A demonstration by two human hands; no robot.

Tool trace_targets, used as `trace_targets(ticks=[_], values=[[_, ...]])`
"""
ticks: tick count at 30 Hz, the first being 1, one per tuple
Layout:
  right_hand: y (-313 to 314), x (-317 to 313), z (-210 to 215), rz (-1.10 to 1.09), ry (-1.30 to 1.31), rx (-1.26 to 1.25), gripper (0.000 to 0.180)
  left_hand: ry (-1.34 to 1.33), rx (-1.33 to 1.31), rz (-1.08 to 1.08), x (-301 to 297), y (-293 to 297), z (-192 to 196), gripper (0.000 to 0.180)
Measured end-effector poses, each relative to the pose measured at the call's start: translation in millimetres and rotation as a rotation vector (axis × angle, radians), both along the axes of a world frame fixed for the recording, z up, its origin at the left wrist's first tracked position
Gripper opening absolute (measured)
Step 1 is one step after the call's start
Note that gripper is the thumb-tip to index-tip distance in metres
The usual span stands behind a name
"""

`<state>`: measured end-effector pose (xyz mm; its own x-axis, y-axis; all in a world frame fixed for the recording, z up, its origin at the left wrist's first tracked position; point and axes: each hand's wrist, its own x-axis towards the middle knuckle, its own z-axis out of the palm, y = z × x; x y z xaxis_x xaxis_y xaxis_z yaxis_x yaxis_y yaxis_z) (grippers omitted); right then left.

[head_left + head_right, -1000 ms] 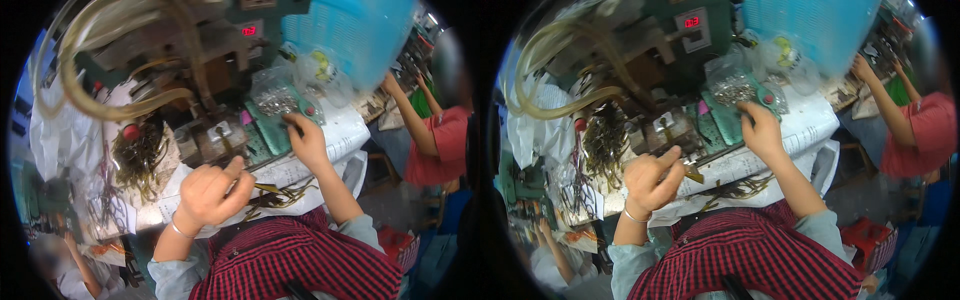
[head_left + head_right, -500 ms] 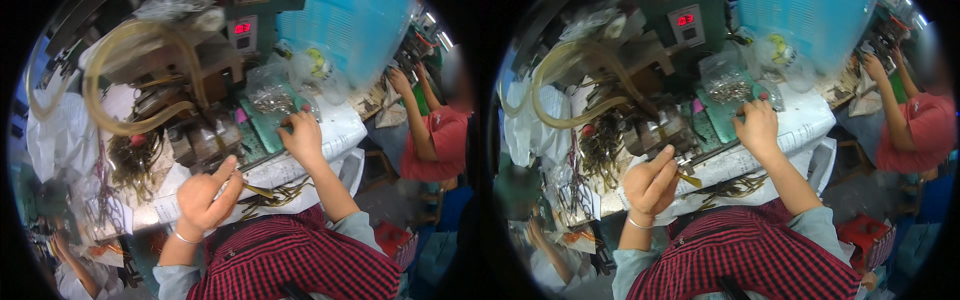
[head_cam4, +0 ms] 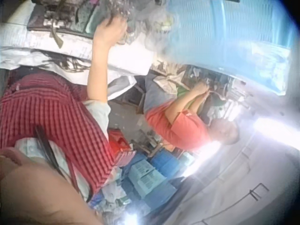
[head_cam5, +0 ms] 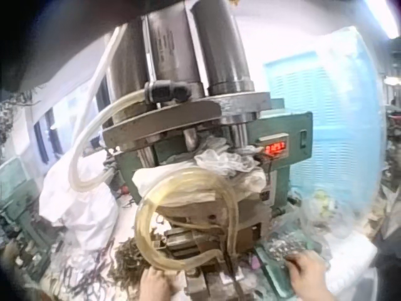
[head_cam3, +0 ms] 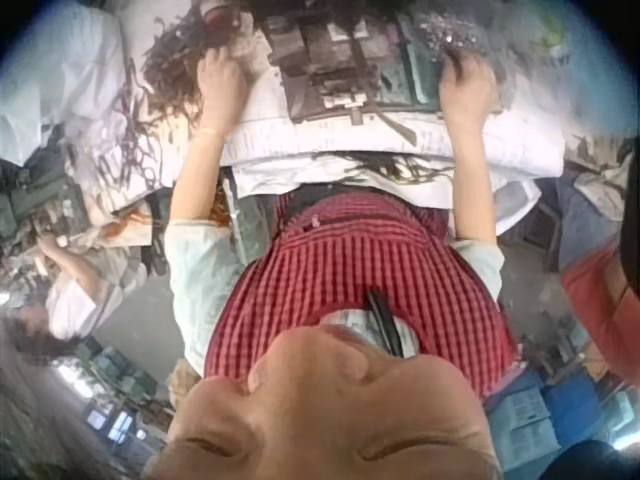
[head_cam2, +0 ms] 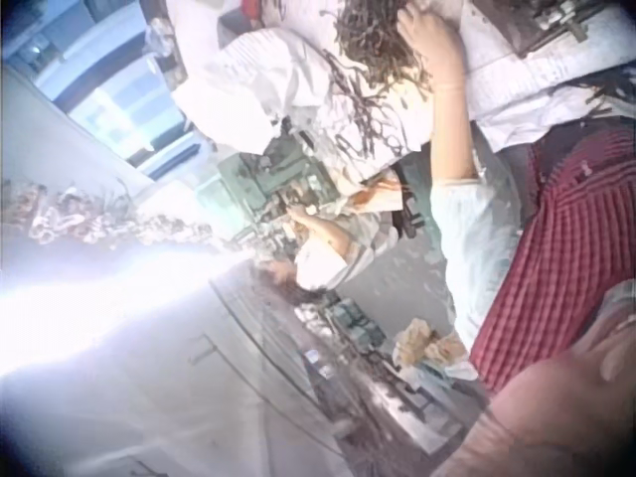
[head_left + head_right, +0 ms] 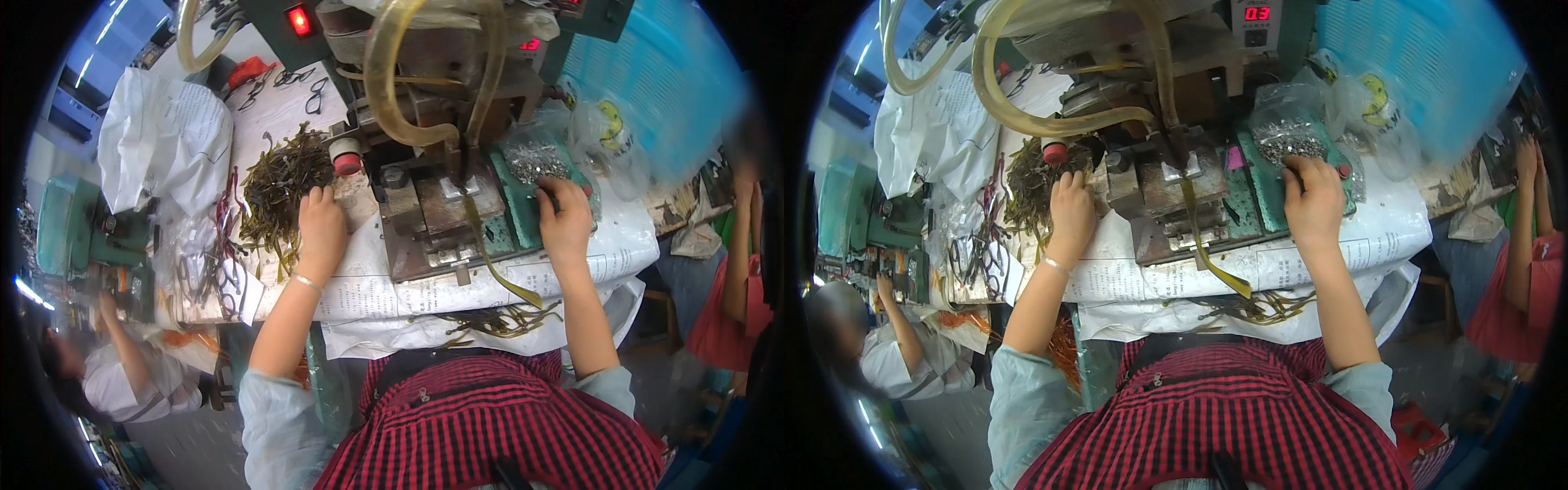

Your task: The person repeatedly picks up a long green rubber strap and a small metal piece, places them into a press machine, and activates the press to attach the metal piece to the strap. The finished keychains are placed on the table to the left.

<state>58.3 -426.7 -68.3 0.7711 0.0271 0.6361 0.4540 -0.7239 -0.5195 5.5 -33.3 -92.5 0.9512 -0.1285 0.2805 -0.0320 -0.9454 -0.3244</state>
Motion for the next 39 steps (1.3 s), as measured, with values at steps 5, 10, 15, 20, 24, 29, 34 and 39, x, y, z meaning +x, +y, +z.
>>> trace_targets(ticks=[5,10,15,20,24,29,34,39], values=[[-43.6,-15.7,-10.9,-0.170,-0.004,-0.035,0.012,-0.177,-0.171,0.018,31.1,1.0,-7.2,0.007],[-61.1,-44.3,0.0,-0.110,0.178,0.258,0.016,-0.045,0.025,0.115,24.4,4.5,-4.9,0.009],[19.5,-38.6,76.8,0.336,0.103,0.296,0.015,0.076,0.185,0.163,40.7,13.1,-15.0,0.012],[79.6,-14.9,79.8,0.409,0.139,0.646,0.020,0.031,0.021,0.165,39.5,17.1,-4.6,0.014],[77.7,-25.1,70.0,0.388,0.232,0.764,0.033,-0.192,-0.097,0.133,30.0,9.0,-2.1,0.017],[84.0,-29.9,79.3,0.538,0.385,0.917,0.051,-0.459,-0.364,0.056,36.4,2.0,32.1,0.019],[78.2,-51.4,108.3,0.623,0.564,1.051,0.060,-0.673,-1.492,-0.089,-8.1,-35.4,63.7,0.011],[38.0,-39.8,105.5,0.594,0.444,0.556,0.052,-0.477,-0.655,-0.766,-54.1,-141.8,126.2,0.017]])
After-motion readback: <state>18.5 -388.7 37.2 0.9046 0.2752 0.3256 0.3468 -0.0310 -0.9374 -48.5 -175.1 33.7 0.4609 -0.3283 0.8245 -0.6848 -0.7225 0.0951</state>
